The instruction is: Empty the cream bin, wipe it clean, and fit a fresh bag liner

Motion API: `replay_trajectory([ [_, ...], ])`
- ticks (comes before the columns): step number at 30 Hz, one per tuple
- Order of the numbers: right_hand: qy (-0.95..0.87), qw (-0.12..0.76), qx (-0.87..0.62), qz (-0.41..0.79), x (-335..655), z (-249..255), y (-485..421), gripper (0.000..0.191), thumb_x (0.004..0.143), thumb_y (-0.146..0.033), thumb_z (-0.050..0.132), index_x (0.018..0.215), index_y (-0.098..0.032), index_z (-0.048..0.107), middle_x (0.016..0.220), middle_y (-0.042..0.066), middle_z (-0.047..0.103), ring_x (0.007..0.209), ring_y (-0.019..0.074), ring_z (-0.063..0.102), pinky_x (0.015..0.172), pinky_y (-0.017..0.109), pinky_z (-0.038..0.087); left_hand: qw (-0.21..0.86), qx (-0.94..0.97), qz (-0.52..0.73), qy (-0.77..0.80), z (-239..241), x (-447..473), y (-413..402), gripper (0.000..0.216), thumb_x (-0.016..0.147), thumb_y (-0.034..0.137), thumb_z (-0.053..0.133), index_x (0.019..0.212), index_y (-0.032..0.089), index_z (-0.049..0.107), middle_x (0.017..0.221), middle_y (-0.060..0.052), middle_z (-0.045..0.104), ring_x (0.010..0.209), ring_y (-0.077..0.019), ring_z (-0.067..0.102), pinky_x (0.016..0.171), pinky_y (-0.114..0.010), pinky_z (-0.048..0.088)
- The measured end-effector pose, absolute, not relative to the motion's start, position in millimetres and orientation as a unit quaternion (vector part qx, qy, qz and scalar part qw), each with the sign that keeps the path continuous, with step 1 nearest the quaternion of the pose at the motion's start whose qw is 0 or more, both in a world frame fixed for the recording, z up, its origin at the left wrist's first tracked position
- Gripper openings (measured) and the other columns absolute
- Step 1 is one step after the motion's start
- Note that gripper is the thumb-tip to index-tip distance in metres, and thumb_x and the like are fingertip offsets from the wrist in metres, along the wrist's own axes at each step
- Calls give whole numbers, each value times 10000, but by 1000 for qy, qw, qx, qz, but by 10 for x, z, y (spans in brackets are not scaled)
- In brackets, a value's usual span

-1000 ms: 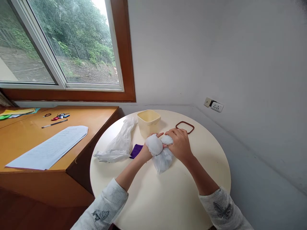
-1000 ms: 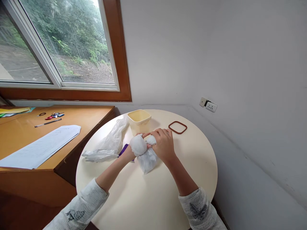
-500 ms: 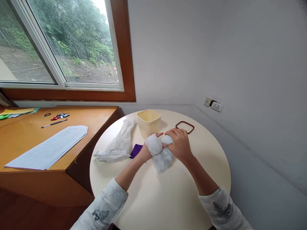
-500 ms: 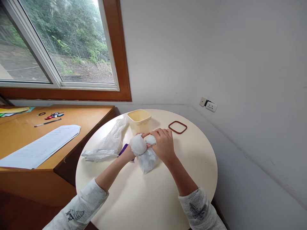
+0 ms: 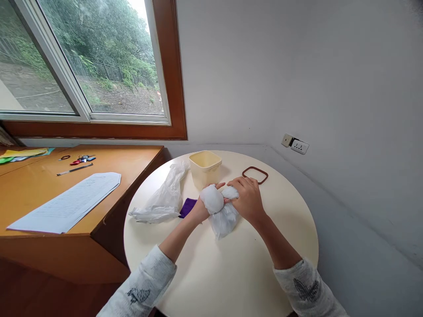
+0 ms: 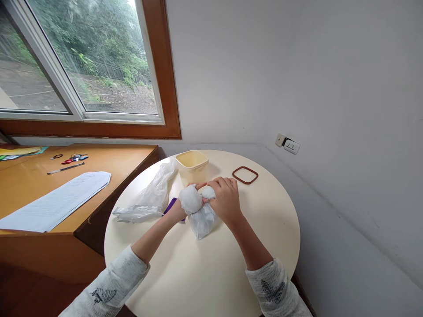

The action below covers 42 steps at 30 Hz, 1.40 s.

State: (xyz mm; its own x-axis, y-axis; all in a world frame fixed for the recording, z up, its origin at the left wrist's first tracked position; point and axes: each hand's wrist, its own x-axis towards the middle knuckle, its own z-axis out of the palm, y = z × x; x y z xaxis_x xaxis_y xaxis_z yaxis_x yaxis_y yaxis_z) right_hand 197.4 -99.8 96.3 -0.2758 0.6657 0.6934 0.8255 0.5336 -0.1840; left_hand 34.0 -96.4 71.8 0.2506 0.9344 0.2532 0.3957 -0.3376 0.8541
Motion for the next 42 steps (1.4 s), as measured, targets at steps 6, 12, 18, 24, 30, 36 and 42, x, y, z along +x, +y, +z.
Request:
replay_trajectory([
  [6,-792,375,-469,-109,1970,957,-994,239,663,-93,579,868,-213,607,843,10,626,811,168,531,822,313,290,325,720,393,470,738,340,-975,548,732,384,634,1254,278,504,1187,-74,450,1111,-252,476,968,-350,376],
  [12,-791,379,-469,-105,1973,957,-987,258,649,-78,589,869,-211,610,844,8,625,820,168,532,826,313,289,311,725,407,460,680,337,-937,552,725,421,636,1243,269,521,1136,-74,471,1076,-256,491,948,-358,396],
  [18,-794,361,-474,-123,1976,947,-973,231,677,-114,574,882,-218,603,858,15,625,822,177,534,828,322,290,321,719,421,451,694,338,-953,534,729,391,637,1238,271,525,1182,-72,482,1109,-264,479,965,-346,382],
  [24,-793,367,-473,-114,1974,955,-973,249,664,-91,575,878,-217,606,857,17,626,820,176,533,824,321,292,336,710,422,452,721,351,-969,530,724,383,641,1230,280,525,1180,-70,486,1102,-255,486,965,-355,382],
  [30,-793,374,-470,-105,1972,958,-977,232,666,-103,595,870,-213,610,848,19,624,816,179,530,826,321,295,337,716,418,447,732,342,-979,537,733,382,629,1246,270,514,1185,-79,471,1115,-257,479,977,-353,369],
  [36,-796,353,-474,-133,1973,961,-976,260,674,-90,563,891,-224,610,853,21,617,819,183,531,826,324,296,353,706,415,452,664,342,-930,556,713,420,639,1239,285,517,1209,-74,474,1115,-264,481,954,-353,397],
  [42,-793,373,-469,-109,1962,963,-983,218,689,-100,560,865,-218,612,851,22,621,808,174,528,842,317,293,359,711,437,418,617,376,-899,454,714,416,643,1146,294,574,1162,-61,528,1133,-271,467,971,-391,381],
])
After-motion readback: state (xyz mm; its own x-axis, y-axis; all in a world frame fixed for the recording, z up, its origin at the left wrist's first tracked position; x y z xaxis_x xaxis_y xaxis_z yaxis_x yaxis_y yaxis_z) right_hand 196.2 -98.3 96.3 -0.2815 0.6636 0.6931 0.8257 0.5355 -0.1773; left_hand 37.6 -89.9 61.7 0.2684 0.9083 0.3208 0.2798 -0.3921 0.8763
